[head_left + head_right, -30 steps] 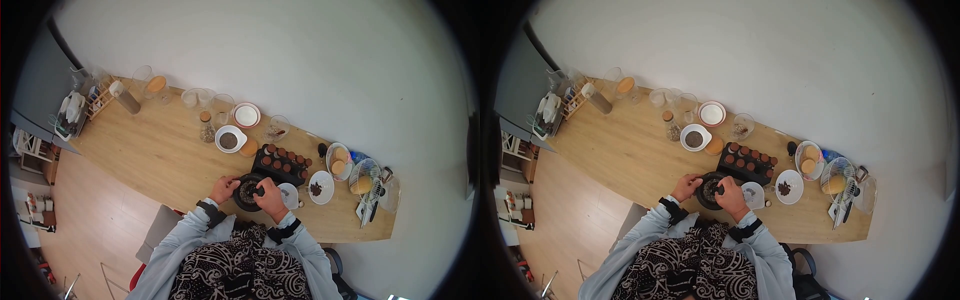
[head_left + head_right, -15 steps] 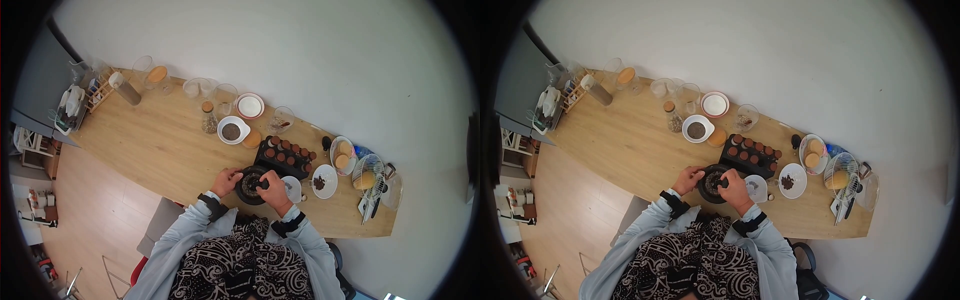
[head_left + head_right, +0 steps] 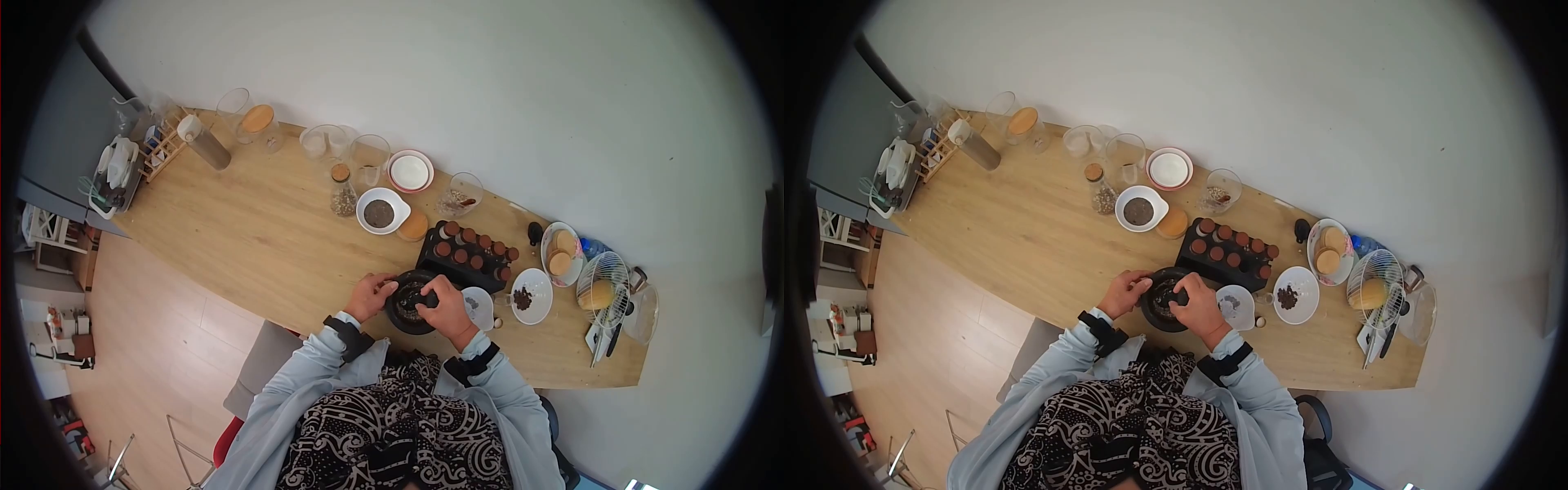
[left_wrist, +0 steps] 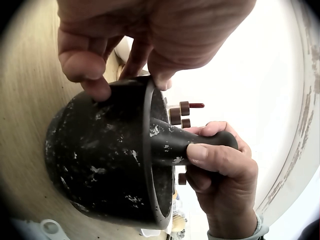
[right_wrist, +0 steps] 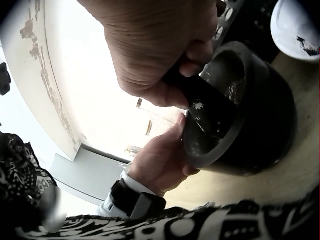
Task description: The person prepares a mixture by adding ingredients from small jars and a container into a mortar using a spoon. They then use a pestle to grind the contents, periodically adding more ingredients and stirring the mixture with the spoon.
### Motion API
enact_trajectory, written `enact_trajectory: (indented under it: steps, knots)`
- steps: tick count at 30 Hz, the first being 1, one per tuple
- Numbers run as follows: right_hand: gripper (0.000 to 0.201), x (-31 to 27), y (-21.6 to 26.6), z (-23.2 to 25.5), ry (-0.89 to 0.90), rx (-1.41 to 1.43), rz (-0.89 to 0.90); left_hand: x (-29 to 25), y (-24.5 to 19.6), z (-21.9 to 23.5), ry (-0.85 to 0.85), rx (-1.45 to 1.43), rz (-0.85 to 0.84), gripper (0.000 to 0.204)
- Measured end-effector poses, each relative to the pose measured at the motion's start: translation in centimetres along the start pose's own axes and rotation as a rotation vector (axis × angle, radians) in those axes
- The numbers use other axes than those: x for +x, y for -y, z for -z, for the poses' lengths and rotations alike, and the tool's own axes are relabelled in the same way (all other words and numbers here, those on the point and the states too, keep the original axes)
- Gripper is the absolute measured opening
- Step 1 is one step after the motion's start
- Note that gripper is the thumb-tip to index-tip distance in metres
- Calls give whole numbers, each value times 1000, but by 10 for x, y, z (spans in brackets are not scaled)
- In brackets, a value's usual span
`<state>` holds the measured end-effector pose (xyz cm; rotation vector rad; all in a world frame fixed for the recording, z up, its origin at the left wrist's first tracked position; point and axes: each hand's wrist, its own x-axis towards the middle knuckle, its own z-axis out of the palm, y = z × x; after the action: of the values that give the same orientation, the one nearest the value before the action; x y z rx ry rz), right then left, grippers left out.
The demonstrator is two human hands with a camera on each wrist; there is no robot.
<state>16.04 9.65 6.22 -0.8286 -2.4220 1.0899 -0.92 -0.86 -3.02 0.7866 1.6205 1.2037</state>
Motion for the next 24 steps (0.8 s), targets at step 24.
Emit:
enact_trajectory:
  steps: [24]
  knots:
    - [36, -3, 12, 3, -33, -177, 86, -4, -10, 14, 142, 144, -219, 57]
